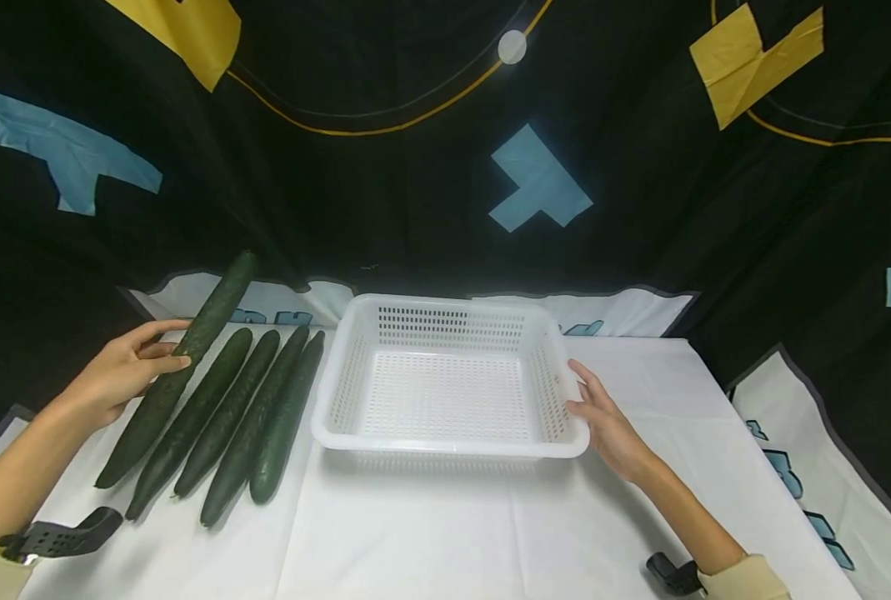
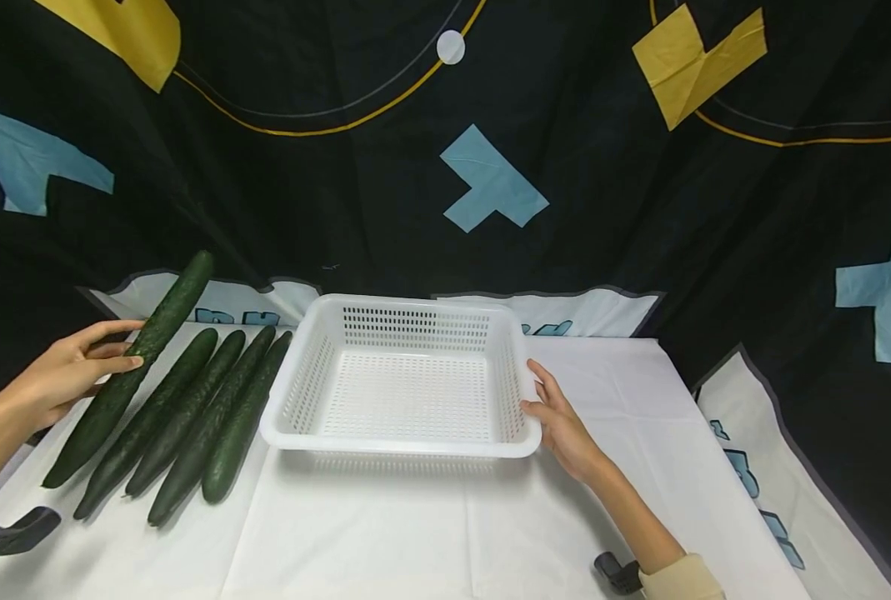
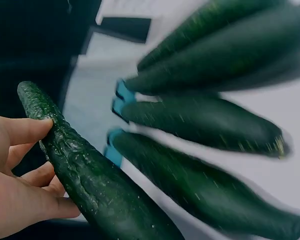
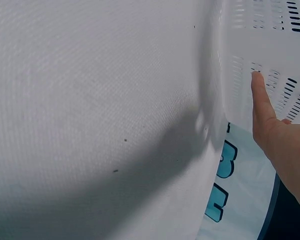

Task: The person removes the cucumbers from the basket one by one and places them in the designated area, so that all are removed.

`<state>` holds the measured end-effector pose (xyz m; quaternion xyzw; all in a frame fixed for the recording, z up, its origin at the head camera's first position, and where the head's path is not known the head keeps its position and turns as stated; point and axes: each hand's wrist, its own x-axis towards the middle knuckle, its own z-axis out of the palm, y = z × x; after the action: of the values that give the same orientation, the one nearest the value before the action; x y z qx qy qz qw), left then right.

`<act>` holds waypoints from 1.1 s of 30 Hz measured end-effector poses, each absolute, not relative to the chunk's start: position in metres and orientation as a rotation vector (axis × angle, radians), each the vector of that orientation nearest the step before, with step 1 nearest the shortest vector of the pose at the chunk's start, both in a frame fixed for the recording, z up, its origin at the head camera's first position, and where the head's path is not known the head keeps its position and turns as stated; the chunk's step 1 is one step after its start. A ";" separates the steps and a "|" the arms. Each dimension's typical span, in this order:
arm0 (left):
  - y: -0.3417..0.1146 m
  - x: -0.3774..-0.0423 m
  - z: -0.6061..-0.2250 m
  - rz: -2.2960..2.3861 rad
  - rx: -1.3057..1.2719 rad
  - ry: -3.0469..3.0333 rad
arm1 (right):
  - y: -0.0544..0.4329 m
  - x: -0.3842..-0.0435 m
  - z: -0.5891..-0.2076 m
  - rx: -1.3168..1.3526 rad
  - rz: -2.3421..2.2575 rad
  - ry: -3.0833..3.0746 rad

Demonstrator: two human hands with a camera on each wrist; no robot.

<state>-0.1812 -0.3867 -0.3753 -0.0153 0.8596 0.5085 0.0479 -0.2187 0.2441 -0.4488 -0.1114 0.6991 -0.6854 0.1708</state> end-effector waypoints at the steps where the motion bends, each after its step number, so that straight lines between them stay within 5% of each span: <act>1: -0.392 -0.181 -0.379 1.541 -0.067 2.620 | 0.244 -0.219 -0.449 -0.318 -1.950 1.983; 33: -0.431 -0.185 -0.444 1.409 -0.252 2.542 | 0.242 -0.218 -0.447 -0.280 -1.931 2.017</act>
<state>-0.1854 -0.4309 -0.4439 -0.0858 0.8658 0.4801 0.1119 -0.2178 0.2421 -0.4465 -0.0985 0.7086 -0.6784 0.1670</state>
